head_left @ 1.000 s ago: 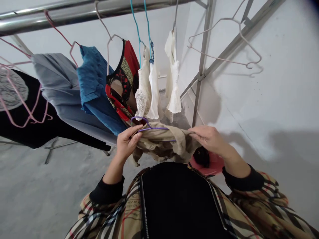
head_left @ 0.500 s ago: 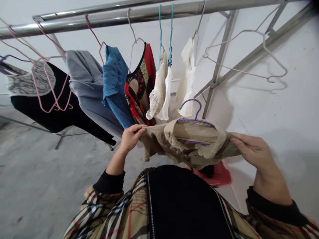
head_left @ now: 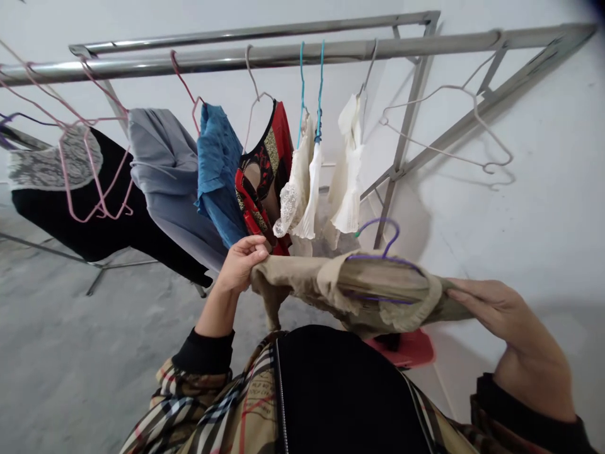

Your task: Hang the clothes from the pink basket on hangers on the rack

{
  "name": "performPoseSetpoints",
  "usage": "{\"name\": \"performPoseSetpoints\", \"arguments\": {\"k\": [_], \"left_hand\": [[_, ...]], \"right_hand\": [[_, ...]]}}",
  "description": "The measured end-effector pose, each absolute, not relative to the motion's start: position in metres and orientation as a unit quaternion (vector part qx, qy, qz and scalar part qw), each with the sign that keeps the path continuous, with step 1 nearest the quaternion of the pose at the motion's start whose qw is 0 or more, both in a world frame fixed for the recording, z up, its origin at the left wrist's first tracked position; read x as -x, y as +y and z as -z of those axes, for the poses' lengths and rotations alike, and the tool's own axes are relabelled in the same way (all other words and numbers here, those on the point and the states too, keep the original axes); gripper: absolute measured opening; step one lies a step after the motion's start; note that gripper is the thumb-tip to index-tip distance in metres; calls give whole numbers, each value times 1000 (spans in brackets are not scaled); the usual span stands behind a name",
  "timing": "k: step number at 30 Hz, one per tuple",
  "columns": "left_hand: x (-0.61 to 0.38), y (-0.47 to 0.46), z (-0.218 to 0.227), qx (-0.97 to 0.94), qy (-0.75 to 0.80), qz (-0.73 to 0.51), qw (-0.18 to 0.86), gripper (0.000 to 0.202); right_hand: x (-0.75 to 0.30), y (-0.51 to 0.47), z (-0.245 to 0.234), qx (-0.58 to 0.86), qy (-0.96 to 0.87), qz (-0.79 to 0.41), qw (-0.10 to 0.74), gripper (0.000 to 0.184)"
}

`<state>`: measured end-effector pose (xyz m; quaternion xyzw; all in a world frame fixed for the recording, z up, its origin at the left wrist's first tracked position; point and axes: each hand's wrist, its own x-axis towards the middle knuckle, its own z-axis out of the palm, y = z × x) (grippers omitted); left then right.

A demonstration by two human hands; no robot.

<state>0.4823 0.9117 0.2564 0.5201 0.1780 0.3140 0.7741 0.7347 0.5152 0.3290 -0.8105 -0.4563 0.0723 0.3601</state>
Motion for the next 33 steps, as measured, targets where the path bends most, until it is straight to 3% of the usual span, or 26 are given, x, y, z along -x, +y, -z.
{"name": "performPoseSetpoints", "arguments": {"k": [4, 8, 10, 15, 19, 22, 33], "left_hand": [[-496, 904, -236, -622, 216, -311, 686, 44], [-498, 892, -207, -774, 222, -304, 510, 38], [-490, 885, -190, -797, 224, -284, 483, 35], [-464, 870, -147, -762, 297, -193, 542, 45], [-458, 860, -133, -732, 312, -179, 578, 53], [-460, 854, -138, -724, 311, -189, 586, 54], [-462, 842, -158, -717, 314, -186, 594, 57]], "right_hand": [[-733, 502, -343, 816, -448, -114, 347, 20], [-742, 467, -356, 870, -336, -20, 361, 18], [-749, 450, -360, 900, -261, 43, 345, 18], [-759, 461, -365, 906, -144, 205, 340, 23], [-767, 518, -374, 868, -163, 318, 344, 40], [-778, 567, -391, 857, -183, 329, 350, 48], [-849, 728, -437, 881, -224, 319, 268, 36]]}}
